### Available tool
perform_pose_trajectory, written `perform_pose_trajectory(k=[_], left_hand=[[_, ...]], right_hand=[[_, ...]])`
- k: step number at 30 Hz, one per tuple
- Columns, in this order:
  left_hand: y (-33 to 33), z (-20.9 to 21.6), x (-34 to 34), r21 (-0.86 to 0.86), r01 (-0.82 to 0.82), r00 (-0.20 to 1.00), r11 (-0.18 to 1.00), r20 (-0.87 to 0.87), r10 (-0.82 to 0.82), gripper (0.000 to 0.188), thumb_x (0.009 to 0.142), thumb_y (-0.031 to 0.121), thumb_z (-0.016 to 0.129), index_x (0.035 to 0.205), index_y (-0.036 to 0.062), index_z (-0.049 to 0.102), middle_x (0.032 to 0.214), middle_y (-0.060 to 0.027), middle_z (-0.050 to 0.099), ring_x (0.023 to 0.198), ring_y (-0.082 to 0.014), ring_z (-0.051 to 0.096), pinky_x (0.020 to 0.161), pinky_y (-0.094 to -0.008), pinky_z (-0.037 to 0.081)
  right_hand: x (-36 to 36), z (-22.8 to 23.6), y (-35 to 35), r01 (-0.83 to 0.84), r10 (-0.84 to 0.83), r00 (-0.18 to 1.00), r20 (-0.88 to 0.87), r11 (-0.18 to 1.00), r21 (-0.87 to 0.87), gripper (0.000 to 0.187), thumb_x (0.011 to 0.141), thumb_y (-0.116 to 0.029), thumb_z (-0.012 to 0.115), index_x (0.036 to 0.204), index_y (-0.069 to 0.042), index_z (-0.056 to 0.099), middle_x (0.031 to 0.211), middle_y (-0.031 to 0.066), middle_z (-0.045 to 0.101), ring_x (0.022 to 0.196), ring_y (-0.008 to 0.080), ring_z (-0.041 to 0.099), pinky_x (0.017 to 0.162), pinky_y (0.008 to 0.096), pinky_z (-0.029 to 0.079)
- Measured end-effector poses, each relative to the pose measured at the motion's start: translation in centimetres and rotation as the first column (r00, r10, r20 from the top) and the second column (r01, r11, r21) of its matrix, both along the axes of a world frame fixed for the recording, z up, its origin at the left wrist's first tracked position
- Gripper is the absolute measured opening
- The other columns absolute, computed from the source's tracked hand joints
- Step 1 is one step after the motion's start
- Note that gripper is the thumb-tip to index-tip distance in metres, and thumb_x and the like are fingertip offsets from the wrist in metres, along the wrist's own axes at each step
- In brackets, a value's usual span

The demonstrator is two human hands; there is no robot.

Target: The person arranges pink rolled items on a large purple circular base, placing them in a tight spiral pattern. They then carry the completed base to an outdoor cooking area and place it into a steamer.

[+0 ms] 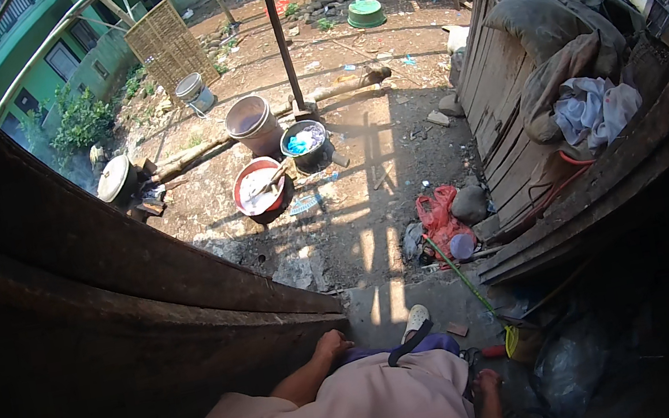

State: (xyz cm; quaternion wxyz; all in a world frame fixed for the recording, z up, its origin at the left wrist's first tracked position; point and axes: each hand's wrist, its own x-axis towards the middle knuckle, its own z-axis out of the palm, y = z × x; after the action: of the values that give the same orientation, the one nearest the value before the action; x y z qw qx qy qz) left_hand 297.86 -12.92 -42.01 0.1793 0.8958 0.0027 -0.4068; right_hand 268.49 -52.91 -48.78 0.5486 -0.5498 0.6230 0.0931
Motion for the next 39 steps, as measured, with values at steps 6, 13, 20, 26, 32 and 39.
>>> perform_pose_trajectory(k=[6,13,20,26,32,39], left_hand=[[-7.7,-1.8,8.5,0.12,0.293,0.956,0.949,-0.035,-0.291,0.049,0.074,0.046,0.073,0.107,0.0103,0.07,0.116,-0.0103,0.067,0.105,-0.0299,0.064,0.085,-0.0452,0.051],[-11.2,-9.0,18.4,-0.675,0.648,0.284,-0.353,0.643,-0.711,0.068,0.085,0.062,0.053,0.125,0.0078,0.061,0.126,-0.0124,0.061,0.115,-0.0264,0.06,0.094,-0.0439,0.046],[-4.5,-0.5,34.7,0.074,0.333,0.943,0.94,-0.042,-0.33,0.039,0.082,0.034,0.06,0.112,0.0103,0.068,0.113,-0.015,0.067,0.103,-0.0301,0.066,0.084,-0.0425,0.053],[4.6,2.4,41.8,0.051,-0.131,0.988,0.99,0.093,0.126,0.027,0.079,0.016,0.057,0.099,0.0051,0.071,0.101,-0.0172,0.07,0.097,-0.0334,0.067,0.081,-0.0454,0.054],[10.4,-0.7,41.7,0.065,-0.416,0.909,0.907,0.024,0.415,0.028,0.079,0.018,0.058,0.1,0.0045,0.07,0.108,-0.0169,0.068,0.102,-0.034,0.065,0.086,-0.0459,0.053],[15.9,-4.3,41.8,0.027,-0.724,0.674,0.689,-0.186,0.715,0.041,0.078,0.034,0.067,0.107,0.0051,0.069,0.116,-0.0181,0.065,0.111,-0.0343,0.061,0.092,-0.0454,0.049]], right_hand=[[14.2,2.5,-13.2,-0.061,0.064,0.993,0.102,0.998,-0.028,0.022,0.092,-0.018,0.053,0.113,-0.012,0.057,0.088,0.0055,0.063,0.067,0.018,0.065,0.045,0.0313,0.051],[28.7,2.5,-11.5,-0.177,0.177,0.983,0.044,0.984,-0.004,0.022,0.089,-0.016,0.055,0.11,-0.009,0.057,0.079,0.0051,0.062,0.059,0.0172,0.061,0.043,0.0325,0.05],[43.6,1.0,0.5,-0.421,0.426,0.901,-0.079,0.904,0.078,0.016,0.088,-0.014,0.055,0.1,-0.005,0.06,0.076,0.0068,0.062,0.059,0.02,0.06,0.048,0.0387,0.05],[60.1,2.3,4.6,-0.656,0.655,0.755,0.027,0.754,0.044,0.015,0.088,-0.013,0.053,0.095,-0.002,0.06,0.076,0.0082,0.061,0.062,0.0223,0.061,0.053,0.0425,0.05],[73.5,1.6,5.5,-0.718,0.716,0.696,0.052,0.692,0.078,0.016,0.087,-0.011,0.051,0.09,0.001,0.061,0.076,0.0096,0.061,0.065,0.0247,0.061,0.058,0.0464,0.05],[89.8,-3.5,10.3,-0.84,0.846,0.533,-0.012,0.53,0.12,0.018,0.087,-0.008,0.051,0.1,0.002,0.059,0.077,0.0147,0.063,0.059,0.0282,0.064,0.046,0.0367,0.051]])
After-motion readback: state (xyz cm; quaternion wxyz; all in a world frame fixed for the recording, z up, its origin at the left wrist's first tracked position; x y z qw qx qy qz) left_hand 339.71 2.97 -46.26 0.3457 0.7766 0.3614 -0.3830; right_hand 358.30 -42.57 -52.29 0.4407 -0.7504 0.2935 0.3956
